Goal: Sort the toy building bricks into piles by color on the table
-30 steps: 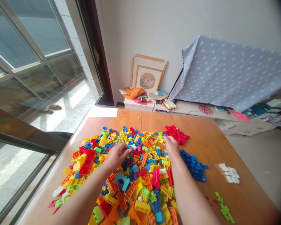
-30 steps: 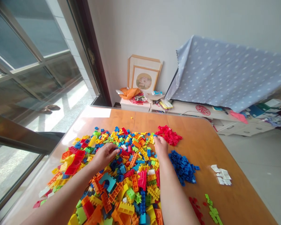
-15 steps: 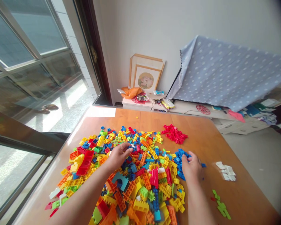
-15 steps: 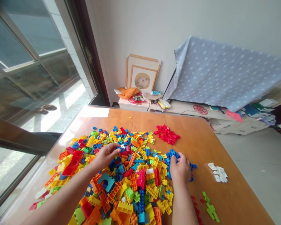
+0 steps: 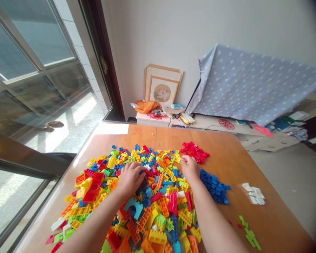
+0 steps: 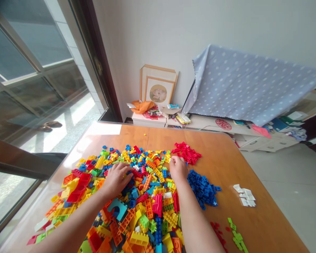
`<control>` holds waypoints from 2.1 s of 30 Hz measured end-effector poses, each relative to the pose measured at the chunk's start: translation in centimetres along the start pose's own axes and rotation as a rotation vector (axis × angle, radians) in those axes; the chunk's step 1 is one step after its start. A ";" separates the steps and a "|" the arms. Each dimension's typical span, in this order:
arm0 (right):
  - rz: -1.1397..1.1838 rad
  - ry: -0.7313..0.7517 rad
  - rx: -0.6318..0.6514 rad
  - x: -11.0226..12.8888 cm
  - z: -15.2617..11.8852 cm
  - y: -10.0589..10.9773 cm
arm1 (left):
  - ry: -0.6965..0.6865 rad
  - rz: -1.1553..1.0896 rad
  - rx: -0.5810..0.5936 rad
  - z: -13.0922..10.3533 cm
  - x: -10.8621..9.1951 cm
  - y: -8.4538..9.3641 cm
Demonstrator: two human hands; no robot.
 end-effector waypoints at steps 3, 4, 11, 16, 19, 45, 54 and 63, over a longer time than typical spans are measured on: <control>-0.178 0.076 0.057 2.1 2.2 -1.9 | 0.005 0.038 0.021 -0.1 0.1 -0.4; -0.229 0.101 0.076 2.7 2.9 -2.5 | 0.010 0.046 0.027 -0.2 0.0 -0.5; -0.327 0.149 0.111 4.4 5.3 -4.8 | 0.051 0.049 0.035 -0.4 -0.3 -0.2; -0.337 0.135 0.089 4.7 5.1 -3.9 | 0.064 0.053 0.023 -0.5 -0.4 -0.4; -0.309 0.111 0.046 4.4 4.2 -2.4 | 0.067 0.062 0.025 -0.5 -0.4 -0.4; -0.010 0.032 -0.150 -3.6 -2.4 4.4 | 0.025 0.075 -0.108 -0.8 1.5 3.1; 0.236 0.448 0.076 13.5 0.9 -3.3 | 0.266 0.330 -0.172 -0.3 9.5 5.1; -0.019 0.695 0.449 19.2 -2.7 -8.6 | 0.268 0.277 -0.138 -1.1 9.7 4.8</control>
Point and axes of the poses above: each hand's wrist, its own z-axis towards the middle knuckle, its own y-axis out of the back of the hand, x = y × z, the point moved 3 cm from there along z, towards the middle knuckle, and after that the axes turned 3 degrees about -x, right-handed, at the moved point
